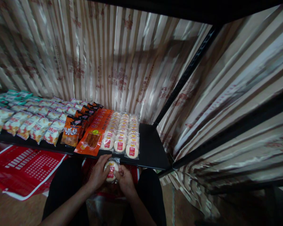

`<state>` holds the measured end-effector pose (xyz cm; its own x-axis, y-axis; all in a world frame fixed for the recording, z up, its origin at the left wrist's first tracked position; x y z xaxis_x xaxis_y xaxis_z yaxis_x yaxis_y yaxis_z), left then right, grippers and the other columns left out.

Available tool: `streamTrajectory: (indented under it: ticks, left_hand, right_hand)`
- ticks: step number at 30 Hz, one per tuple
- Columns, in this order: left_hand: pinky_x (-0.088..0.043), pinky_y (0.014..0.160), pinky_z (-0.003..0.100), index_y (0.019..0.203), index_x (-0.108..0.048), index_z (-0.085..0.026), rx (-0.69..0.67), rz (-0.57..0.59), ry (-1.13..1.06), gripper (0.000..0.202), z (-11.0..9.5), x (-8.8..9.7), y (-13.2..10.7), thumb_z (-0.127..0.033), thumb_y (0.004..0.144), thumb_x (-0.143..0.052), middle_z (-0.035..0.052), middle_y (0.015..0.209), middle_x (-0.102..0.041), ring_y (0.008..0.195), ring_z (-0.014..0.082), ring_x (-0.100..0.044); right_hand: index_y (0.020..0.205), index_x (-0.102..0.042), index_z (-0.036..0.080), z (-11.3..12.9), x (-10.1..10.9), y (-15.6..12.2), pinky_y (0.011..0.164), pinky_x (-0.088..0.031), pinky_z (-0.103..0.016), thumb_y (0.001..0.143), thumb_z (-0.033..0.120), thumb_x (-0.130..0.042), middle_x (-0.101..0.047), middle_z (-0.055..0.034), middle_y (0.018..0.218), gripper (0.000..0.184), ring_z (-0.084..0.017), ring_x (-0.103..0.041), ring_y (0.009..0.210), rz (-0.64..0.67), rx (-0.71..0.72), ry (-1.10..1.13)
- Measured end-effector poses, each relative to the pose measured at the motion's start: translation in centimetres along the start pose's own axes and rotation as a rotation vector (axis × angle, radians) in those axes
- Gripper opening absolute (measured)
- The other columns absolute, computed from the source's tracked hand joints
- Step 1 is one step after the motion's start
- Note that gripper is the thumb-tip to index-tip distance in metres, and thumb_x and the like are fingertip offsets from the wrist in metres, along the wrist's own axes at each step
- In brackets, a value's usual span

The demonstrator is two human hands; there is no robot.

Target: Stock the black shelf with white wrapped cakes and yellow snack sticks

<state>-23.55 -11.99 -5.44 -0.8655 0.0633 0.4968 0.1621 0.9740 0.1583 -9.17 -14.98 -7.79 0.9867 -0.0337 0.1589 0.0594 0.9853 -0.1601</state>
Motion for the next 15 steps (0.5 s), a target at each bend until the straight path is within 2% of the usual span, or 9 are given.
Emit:
streamTrajectory:
  ticks: [4,8,15]
  left_hand:
    - [-0.041,0.102,0.039,0.126,-0.047,-0.02,-0.082,-0.133,0.169,0.044,0.3,0.1,-0.2,-0.022,0.083,-0.043,0.0091,0.129,-0.048,0.119,0.0199,-0.048]
    - [-0.043,0.1,0.041,0.126,-0.048,-0.019,-0.194,-0.222,0.358,0.04,0.5,-0.1,-0.6,-0.025,0.086,-0.044,0.0121,0.137,-0.039,0.126,0.0246,-0.042]
    - [-0.044,0.099,0.043,0.123,-0.051,-0.021,-0.456,-0.269,0.503,0.036,0.5,-1.1,-1.0,-0.018,0.087,-0.045,0.0131,0.137,-0.039,0.127,0.026,-0.039]
  right_hand:
    - [0.081,-0.061,0.019,1.0,-0.3,0.6,0.059,-0.047,-0.025,0.073,0.04,-0.057,-0.065,-0.0003,0.069,0.023,-0.016,-0.061,0.066,-0.03,0.014,-0.007]
    - [0.084,-0.062,0.019,1.6,-0.4,1.1,0.06,-0.048,-0.026,0.075,0.039,-0.056,-0.067,-0.0013,0.073,0.023,-0.017,-0.062,0.068,-0.094,0.033,-0.057]
    - [0.085,-0.062,0.021,2.8,0.0,1.8,0.064,-0.048,-0.026,0.076,0.035,-0.053,-0.067,0.0001,0.075,0.019,-0.016,-0.062,0.069,-0.148,0.068,-0.129]
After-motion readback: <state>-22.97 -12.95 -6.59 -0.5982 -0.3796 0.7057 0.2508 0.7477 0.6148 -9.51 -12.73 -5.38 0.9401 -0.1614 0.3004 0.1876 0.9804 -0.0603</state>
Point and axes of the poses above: each hand's wrist, its own y-axis towards the middle knuckle, its own x-axis out of the back of the hand, z = x × y, the point moved 2 cm from there along y, towards the middle knuckle
